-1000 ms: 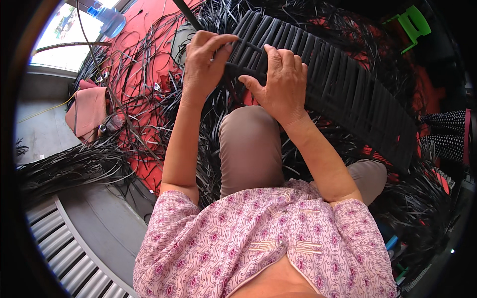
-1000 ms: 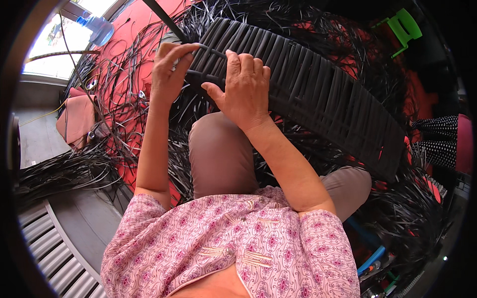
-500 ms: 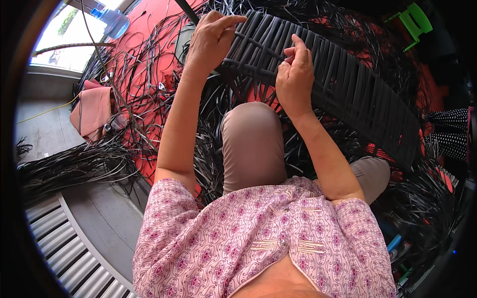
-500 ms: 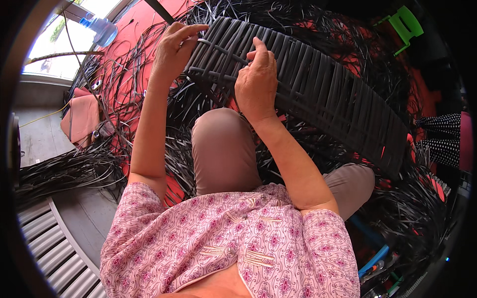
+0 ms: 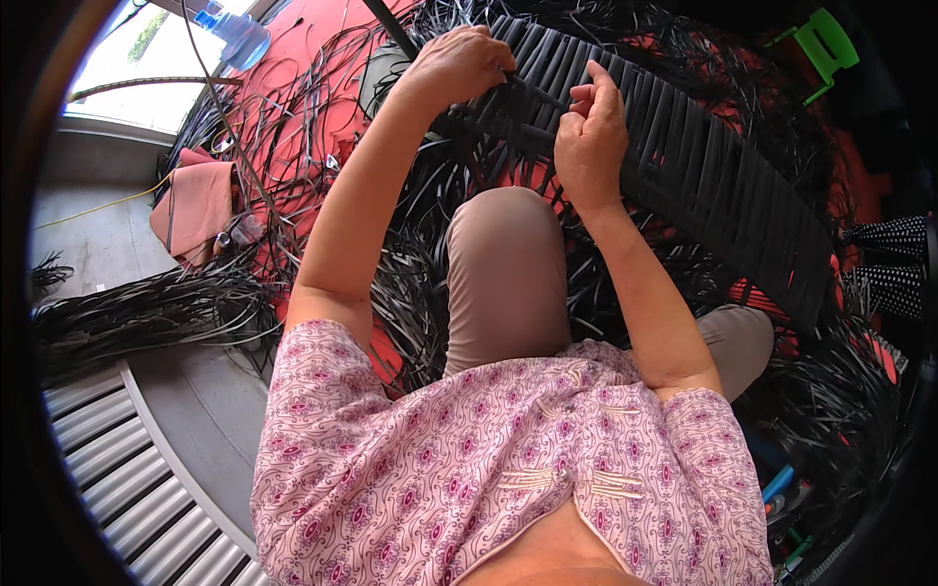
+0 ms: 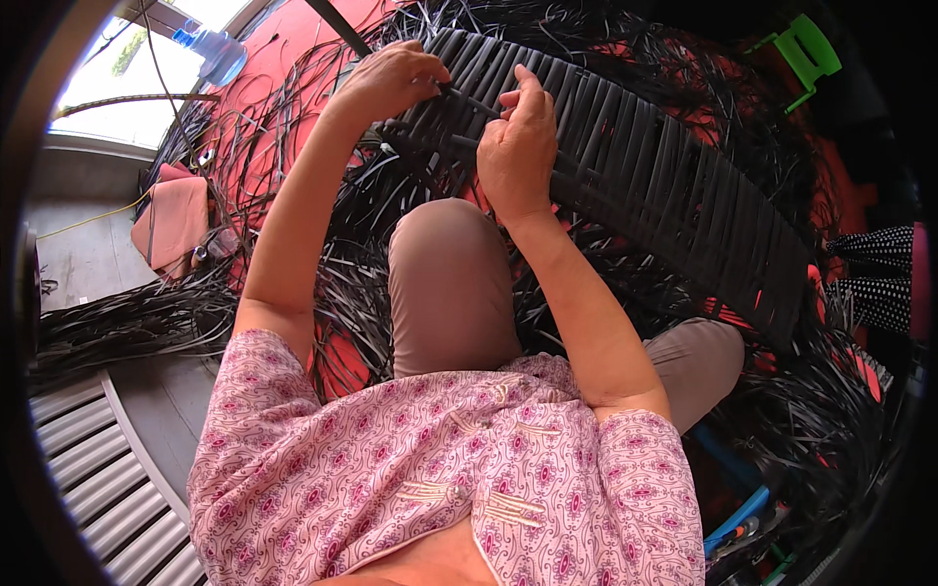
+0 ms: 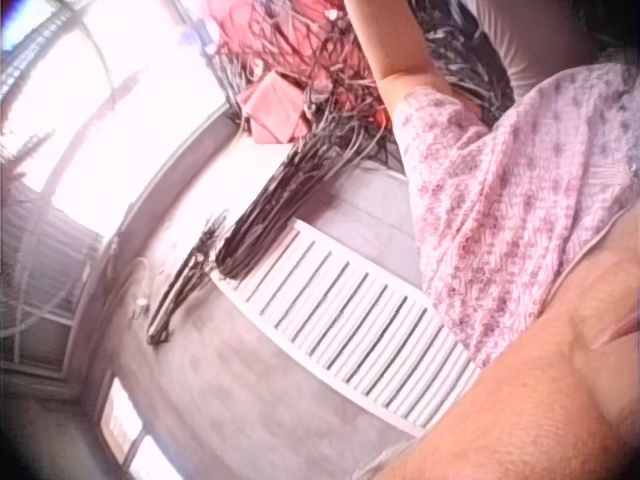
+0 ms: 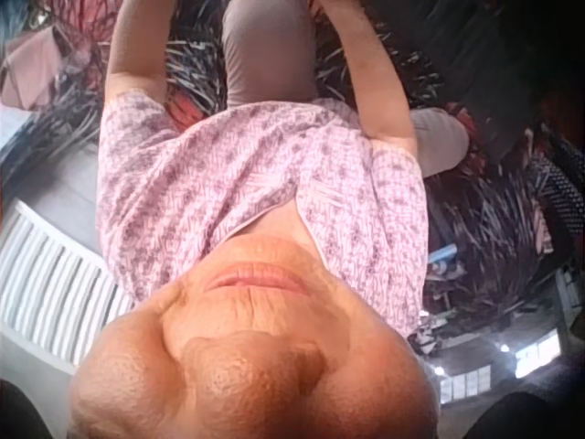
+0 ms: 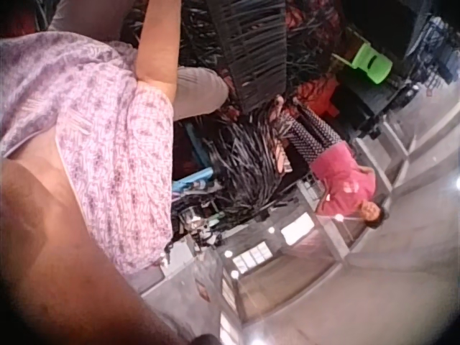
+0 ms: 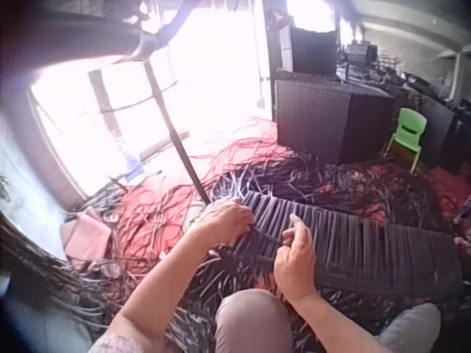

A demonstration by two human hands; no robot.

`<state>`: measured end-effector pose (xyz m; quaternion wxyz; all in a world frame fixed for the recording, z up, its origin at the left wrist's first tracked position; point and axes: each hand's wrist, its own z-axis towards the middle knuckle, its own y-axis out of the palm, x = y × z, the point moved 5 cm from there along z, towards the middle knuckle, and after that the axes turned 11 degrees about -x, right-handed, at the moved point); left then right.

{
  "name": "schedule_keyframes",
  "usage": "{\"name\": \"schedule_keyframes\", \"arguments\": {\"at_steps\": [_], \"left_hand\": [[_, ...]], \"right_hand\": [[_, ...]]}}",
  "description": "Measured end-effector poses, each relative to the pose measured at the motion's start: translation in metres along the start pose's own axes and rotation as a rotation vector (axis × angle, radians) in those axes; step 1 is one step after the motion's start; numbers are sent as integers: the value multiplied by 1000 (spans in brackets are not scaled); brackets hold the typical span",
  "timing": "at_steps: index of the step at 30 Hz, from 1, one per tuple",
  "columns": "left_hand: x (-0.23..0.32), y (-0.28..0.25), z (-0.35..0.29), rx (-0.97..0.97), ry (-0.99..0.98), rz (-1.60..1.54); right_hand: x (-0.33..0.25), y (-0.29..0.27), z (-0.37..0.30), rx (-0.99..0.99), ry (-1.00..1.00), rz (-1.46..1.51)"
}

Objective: The person weaves black strips through a frame by hand, pulling the material tight and tucking it into the structure while sitting on a mat covered with more strips.

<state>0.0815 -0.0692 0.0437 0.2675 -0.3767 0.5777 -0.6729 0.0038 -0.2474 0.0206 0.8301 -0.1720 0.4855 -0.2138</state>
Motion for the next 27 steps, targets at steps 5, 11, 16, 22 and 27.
{"name": "schedule_keyframes", "arguments": {"at_steps": [5,11,16,22,27], "left_hand": [[-6,-7,13,-72,-30,-27],[7,-6,-3,22,-9,-34],[1,-7,4,-43,40,-15],[-28,2,13,-16,20,-23],[-21,8,18,-181,-29,19]], "right_hand": [[2,-1,0,10,7,25],[5,1,-1,12,-11,3],[6,-1,-1,37,17,19],[9,0,-1,64,26,4],[11,-2,0,72,40,34]]}}
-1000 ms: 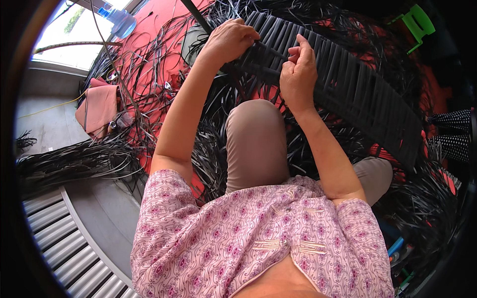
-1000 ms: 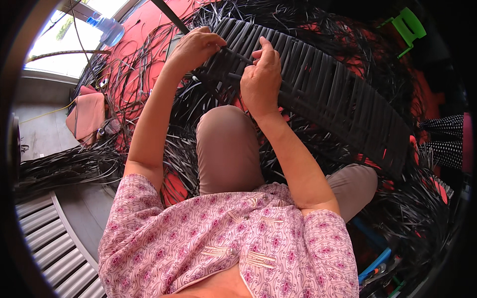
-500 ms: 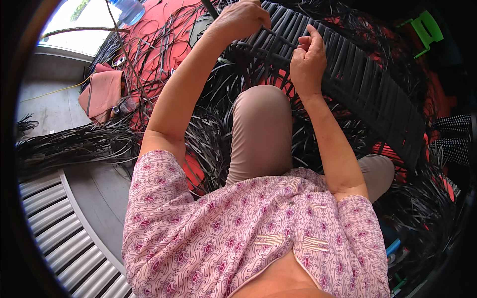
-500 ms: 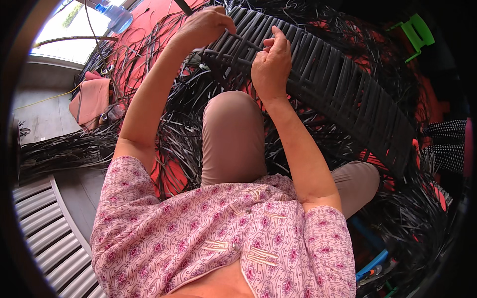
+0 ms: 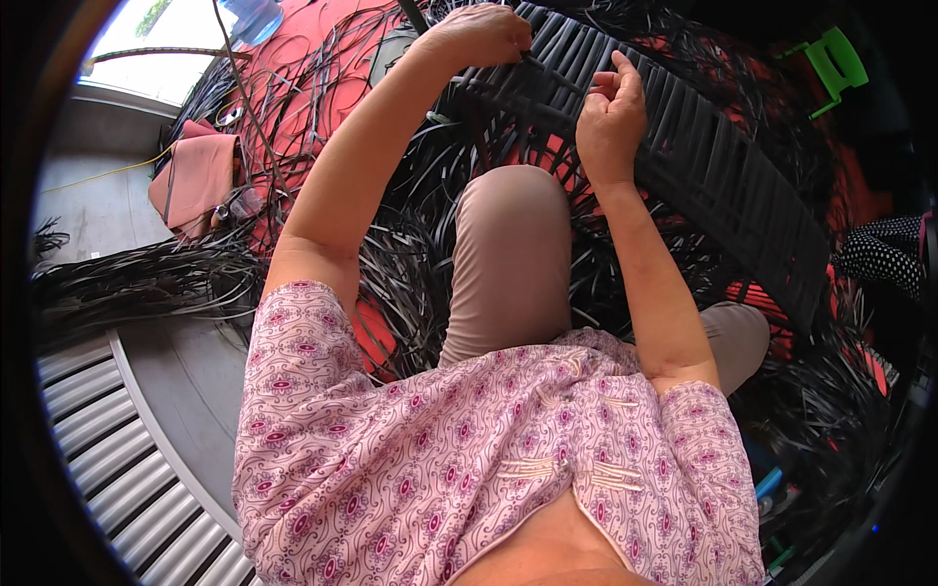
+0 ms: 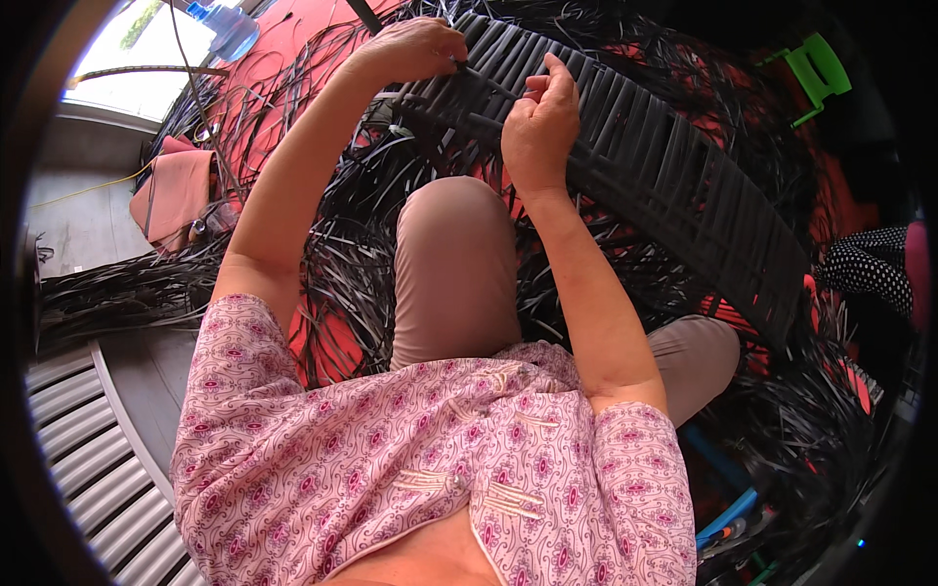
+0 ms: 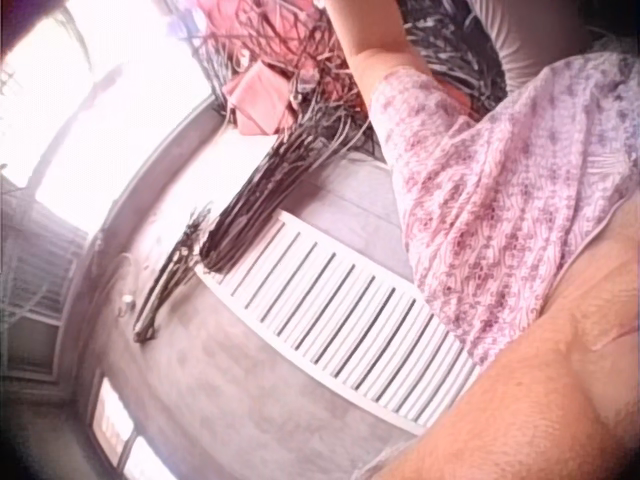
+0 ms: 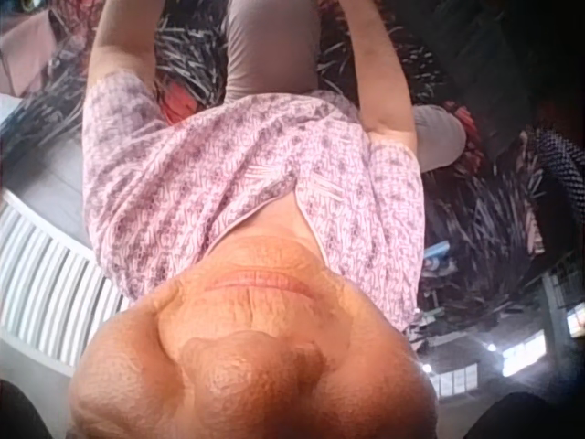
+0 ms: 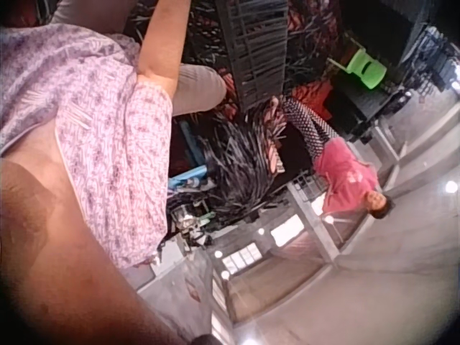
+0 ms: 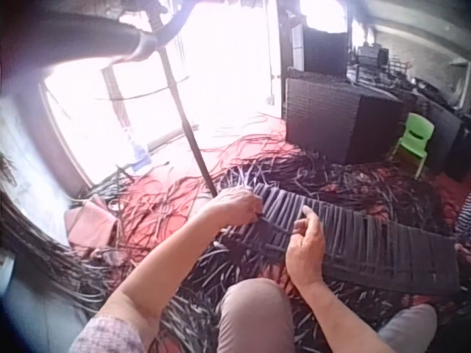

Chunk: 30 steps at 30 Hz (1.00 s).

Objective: The person weaves black strips through a frame by hand, pulling the material tight and tucking it into the structure while sitting on a mat covered with more strips.

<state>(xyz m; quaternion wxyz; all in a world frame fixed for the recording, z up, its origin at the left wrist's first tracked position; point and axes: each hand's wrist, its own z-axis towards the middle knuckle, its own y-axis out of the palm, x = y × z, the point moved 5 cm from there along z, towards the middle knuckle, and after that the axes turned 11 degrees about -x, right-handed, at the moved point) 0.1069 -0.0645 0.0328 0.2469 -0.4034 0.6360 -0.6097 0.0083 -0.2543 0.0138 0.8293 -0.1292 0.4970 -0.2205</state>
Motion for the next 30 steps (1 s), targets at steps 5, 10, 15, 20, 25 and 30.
{"name": "schedule_keyframes", "arguments": {"at_steps": [5,10,15,20,25,30], "left_hand": [[10,-7,5,6,43,106],[-1,-6,14,-54,157,1],[2,-11,17,-140,132,-121],[-14,-1,27,-217,201,-411],[6,-11,26,-267,207,-633],[11,-13,19,-273,245,-766]], "right_hand": [[0,0,1,3,7,7],[3,1,0,5,54,12],[6,0,2,20,34,-14],[2,1,2,15,31,6],[6,0,3,22,27,8],[11,1,3,18,61,50]]}}
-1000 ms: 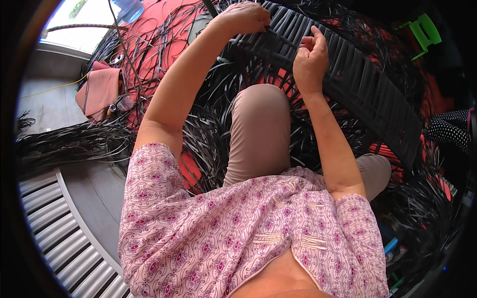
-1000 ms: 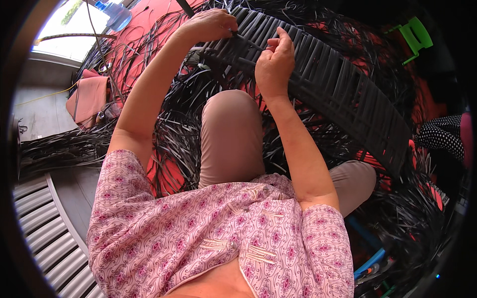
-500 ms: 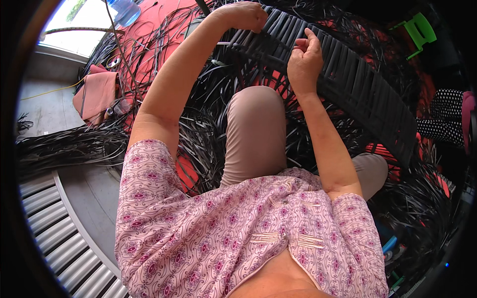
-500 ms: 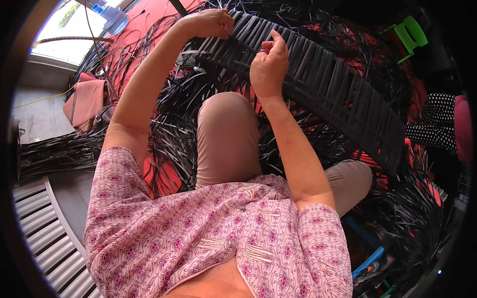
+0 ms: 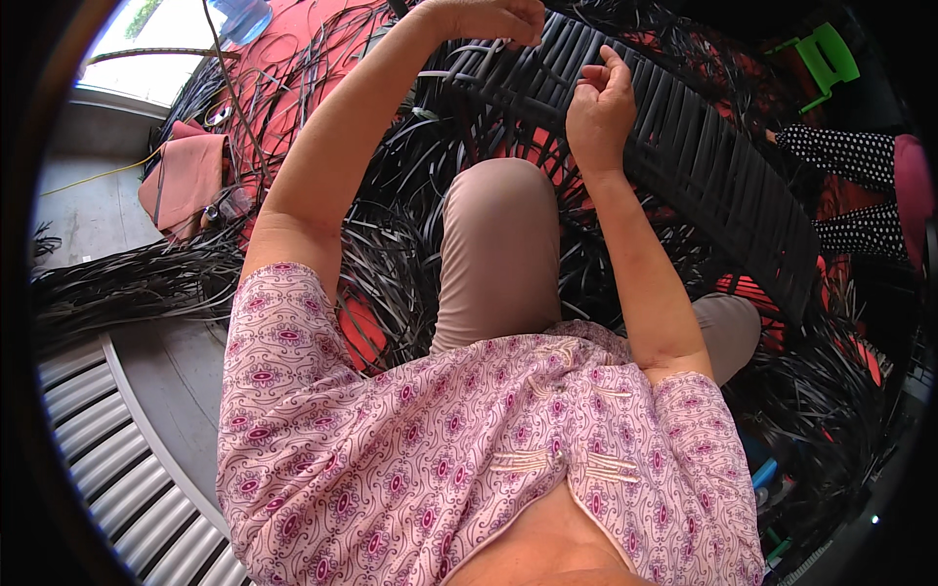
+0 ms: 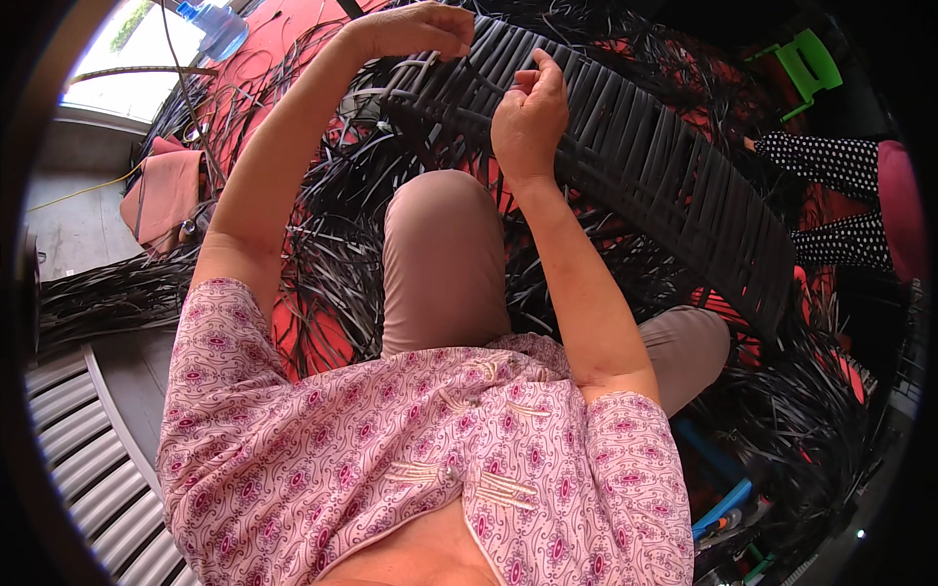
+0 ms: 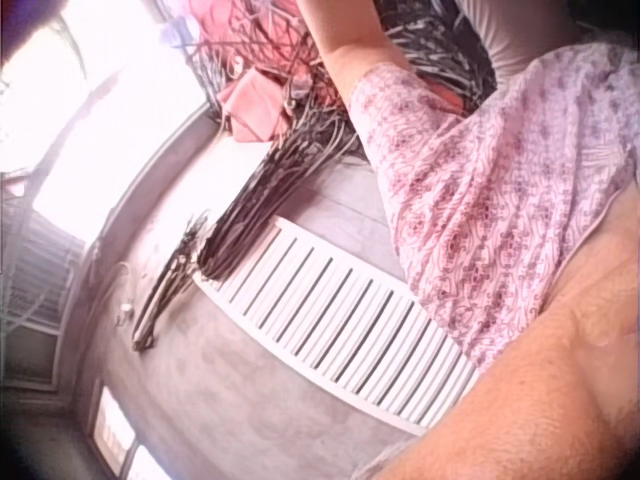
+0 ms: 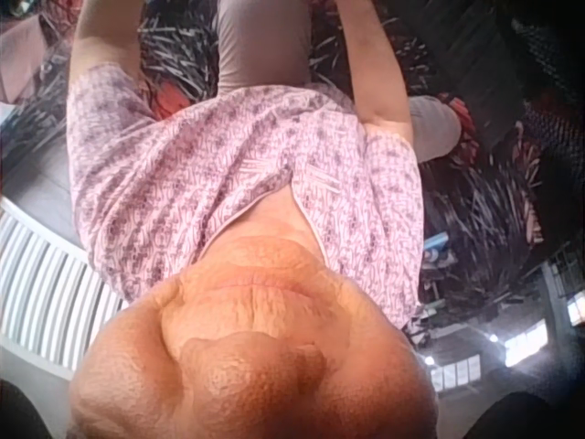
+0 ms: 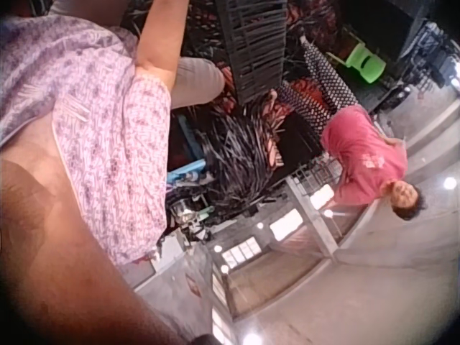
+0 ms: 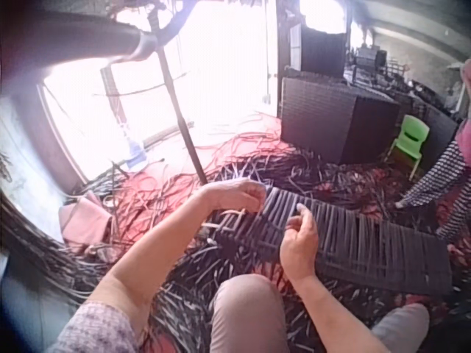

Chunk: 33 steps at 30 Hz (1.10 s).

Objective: The person weaves black strips through a frame by hand, pulling the material tight and tucking it into the structure while sitting on a mat covered with more strips.

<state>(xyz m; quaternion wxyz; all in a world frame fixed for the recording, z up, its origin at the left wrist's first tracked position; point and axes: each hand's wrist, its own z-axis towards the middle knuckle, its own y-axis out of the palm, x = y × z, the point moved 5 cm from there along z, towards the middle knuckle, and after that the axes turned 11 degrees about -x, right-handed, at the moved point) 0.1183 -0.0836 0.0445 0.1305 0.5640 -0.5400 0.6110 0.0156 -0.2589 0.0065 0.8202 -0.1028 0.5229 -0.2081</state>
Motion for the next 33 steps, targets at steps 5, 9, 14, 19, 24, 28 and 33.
{"name": "schedule_keyframes", "arguments": {"at_steps": [5,9,14,19,24,28,33], "left_hand": [[-9,6,-1,41,92,-300],[-15,14,1,96,228,-314],[36,26,9,98,174,347],[67,59,-6,239,227,708],[77,87,5,130,226,1070],[79,107,8,163,166,1213],[84,134,5,274,-113,1347]], "right_hand": [[18,-1,3,7,110,203],[18,0,3,-4,126,207],[18,-2,14,-59,295,617],[-16,-3,83,-539,308,790],[-11,57,112,-1274,-44,-194],[-7,63,118,-1277,185,-85],[-31,69,107,-1339,100,-313]]}}
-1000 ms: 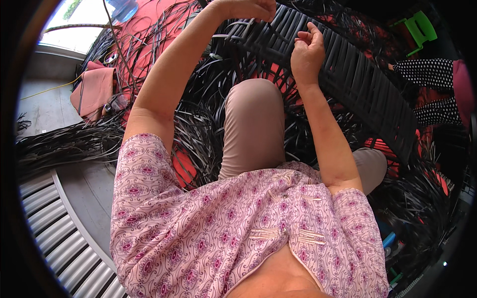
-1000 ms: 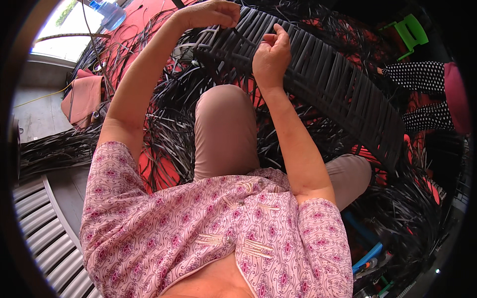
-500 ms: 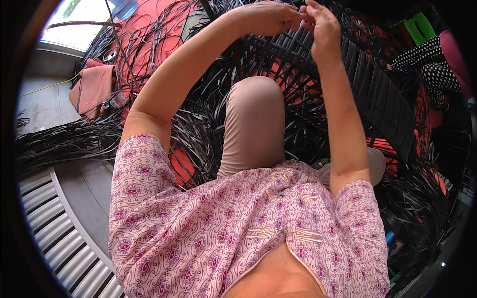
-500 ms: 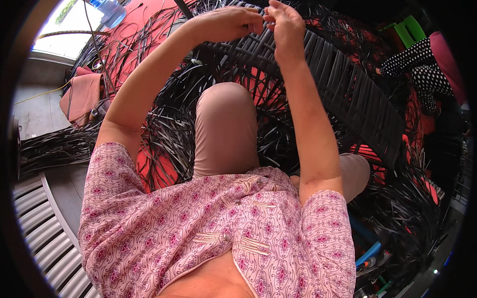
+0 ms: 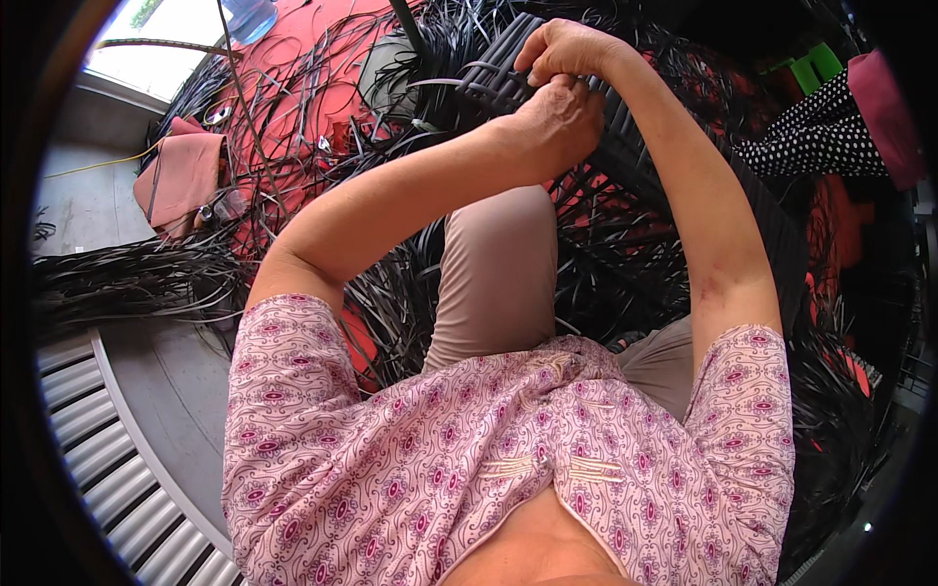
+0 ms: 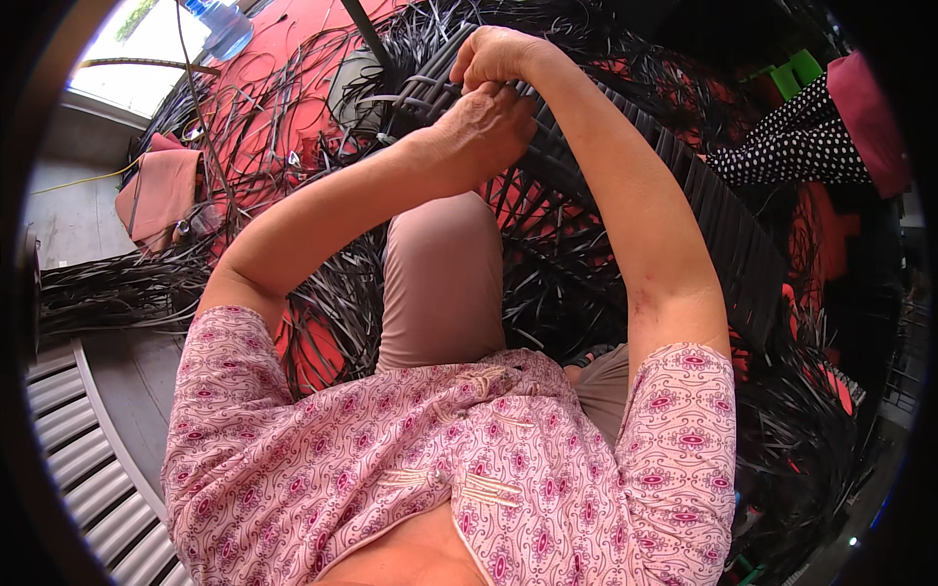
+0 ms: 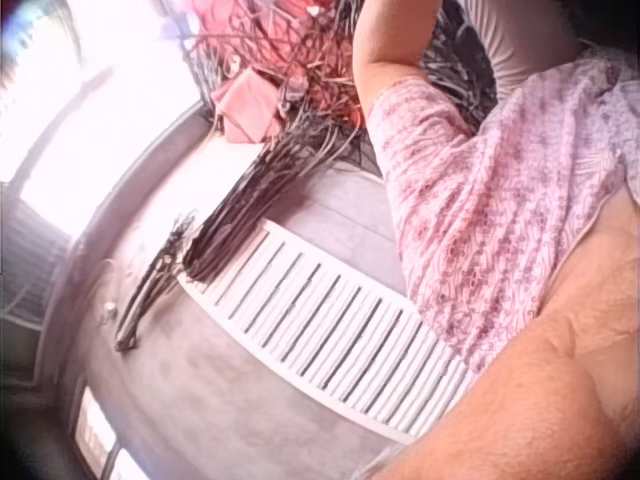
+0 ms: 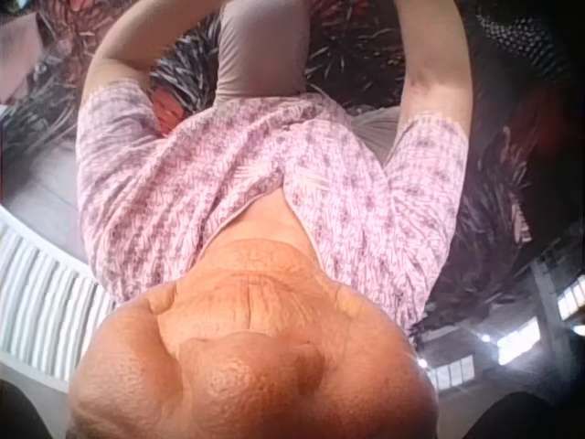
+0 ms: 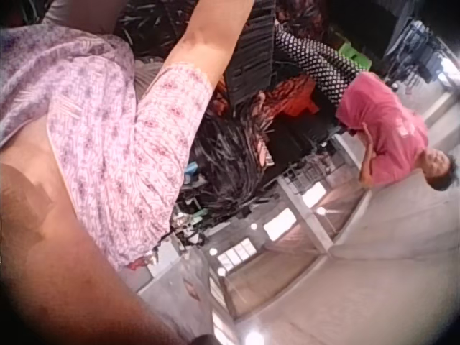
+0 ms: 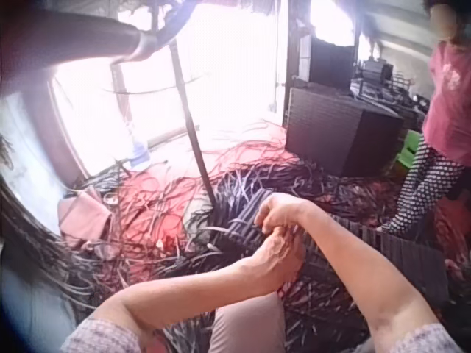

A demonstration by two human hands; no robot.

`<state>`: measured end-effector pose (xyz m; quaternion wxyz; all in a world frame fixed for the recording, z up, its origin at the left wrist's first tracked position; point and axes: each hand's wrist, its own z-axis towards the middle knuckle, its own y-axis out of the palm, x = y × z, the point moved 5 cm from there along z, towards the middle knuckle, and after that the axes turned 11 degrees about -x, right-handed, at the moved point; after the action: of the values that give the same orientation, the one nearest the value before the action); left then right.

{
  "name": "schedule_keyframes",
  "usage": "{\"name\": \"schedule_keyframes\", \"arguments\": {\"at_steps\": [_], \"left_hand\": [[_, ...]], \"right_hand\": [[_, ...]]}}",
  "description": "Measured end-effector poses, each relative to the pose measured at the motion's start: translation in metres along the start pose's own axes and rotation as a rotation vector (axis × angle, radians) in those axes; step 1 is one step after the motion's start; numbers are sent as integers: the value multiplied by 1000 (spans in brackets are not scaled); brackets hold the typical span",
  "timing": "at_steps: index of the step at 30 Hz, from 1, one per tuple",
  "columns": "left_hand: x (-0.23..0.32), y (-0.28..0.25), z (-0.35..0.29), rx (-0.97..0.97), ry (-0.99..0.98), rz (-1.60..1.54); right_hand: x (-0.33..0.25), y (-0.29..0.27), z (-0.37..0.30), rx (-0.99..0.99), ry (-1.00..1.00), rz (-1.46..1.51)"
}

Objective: The person weaves black strips through a frame by hand, pulling the material tight and tucking it into the structure while sitting on a mat covered with more strips.

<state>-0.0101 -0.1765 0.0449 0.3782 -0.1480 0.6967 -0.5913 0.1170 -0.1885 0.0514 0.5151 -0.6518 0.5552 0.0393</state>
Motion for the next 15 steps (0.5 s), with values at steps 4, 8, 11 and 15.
{"name": "schedule_keyframes", "arguments": {"at_steps": [4,8,11,15], "left_hand": [[12,-8,4,22,-100,-63],[18,-18,-13,9,-261,-44],[11,-38,-37,238,-254,-140],[-93,-37,-57,554,-419,-514]], "right_hand": [[7,4,1,43,-56,20],[-1,4,-12,84,-193,102],[23,3,-19,91,-253,401],[40,-8,-41,111,-419,743]]}}
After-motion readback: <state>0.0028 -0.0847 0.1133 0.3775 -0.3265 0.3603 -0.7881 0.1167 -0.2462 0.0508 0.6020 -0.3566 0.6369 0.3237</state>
